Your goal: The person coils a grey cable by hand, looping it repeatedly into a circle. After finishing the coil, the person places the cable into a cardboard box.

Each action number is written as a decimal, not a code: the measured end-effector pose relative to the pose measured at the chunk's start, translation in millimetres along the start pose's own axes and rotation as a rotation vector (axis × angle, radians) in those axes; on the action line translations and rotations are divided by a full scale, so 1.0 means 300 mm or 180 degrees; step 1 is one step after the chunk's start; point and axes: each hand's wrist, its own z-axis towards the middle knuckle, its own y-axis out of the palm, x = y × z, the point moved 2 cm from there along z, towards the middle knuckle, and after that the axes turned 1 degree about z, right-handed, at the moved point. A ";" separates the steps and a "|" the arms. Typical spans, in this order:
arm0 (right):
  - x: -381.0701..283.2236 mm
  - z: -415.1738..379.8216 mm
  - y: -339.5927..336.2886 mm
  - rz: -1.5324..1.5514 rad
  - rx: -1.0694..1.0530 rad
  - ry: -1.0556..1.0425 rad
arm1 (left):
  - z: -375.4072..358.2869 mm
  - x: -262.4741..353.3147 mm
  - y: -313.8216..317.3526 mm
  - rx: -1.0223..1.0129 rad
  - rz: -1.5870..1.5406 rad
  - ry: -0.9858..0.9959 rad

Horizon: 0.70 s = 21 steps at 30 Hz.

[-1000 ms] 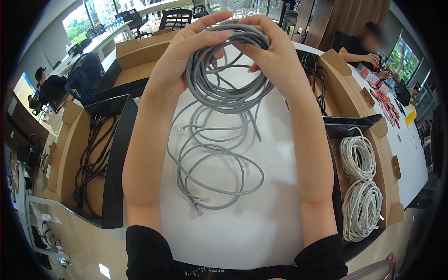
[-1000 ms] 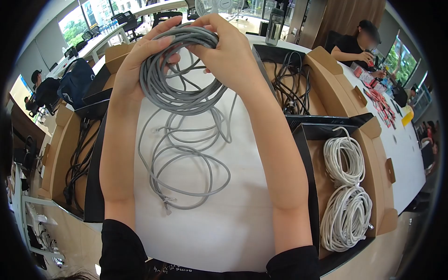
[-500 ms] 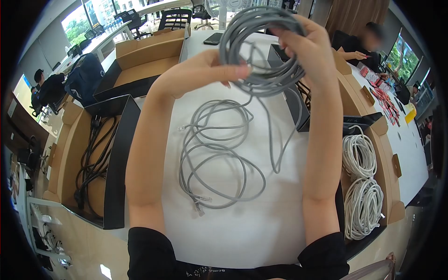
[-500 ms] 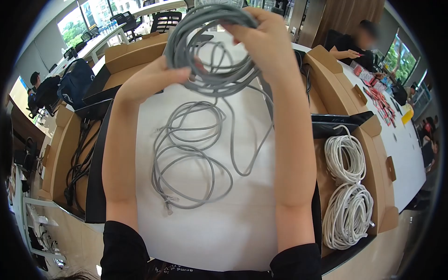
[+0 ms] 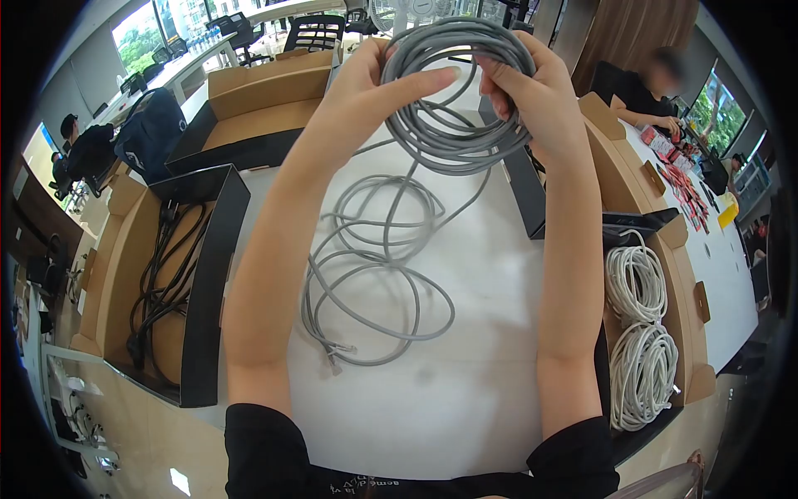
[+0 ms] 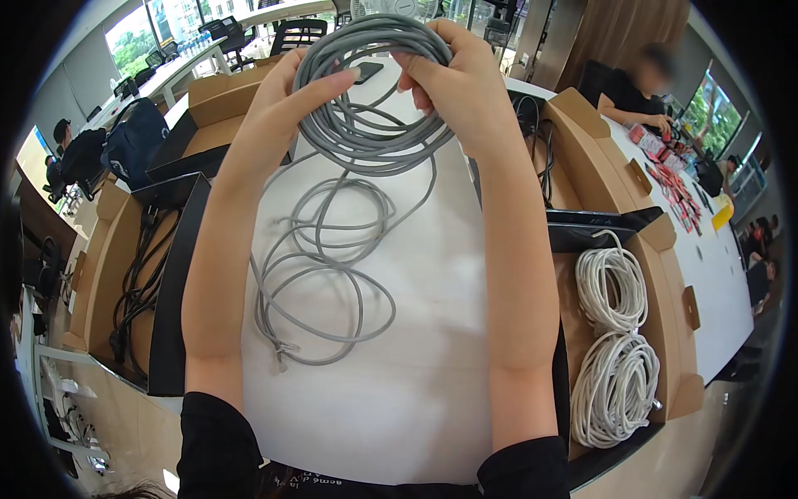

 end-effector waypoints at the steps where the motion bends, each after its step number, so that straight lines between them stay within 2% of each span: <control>1: -0.003 -0.002 0.010 -0.0077 -0.0012 0.0008 | 0.003 -0.004 0.001 0.0185 0.0014 0.0135; 5: -0.005 -0.005 0.027 -0.0104 0.0047 0.0052 | 0.026 -0.026 -0.016 0.0349 0.0200 0.0733; 10: -0.006 -0.007 0.019 -0.0166 -0.0022 0.0080 | 0.029 -0.031 -0.012 0.0307 0.0532 0.0778; 14: -0.009 -0.006 0.020 -0.0320 -0.0055 -0.0064 | 0.013 -0.016 -0.001 0.0198 0.0365 0.0563; 17: -0.009 -0.002 0.025 0.0034 0.0042 -0.0113 | 0.000 0.009 0.014 0.0048 -0.0266 0.0142; 21: -0.002 -0.004 0.035 0.0165 -0.0064 0.0004 | 0.005 -0.006 0.014 -0.0040 -0.0764 -0.0007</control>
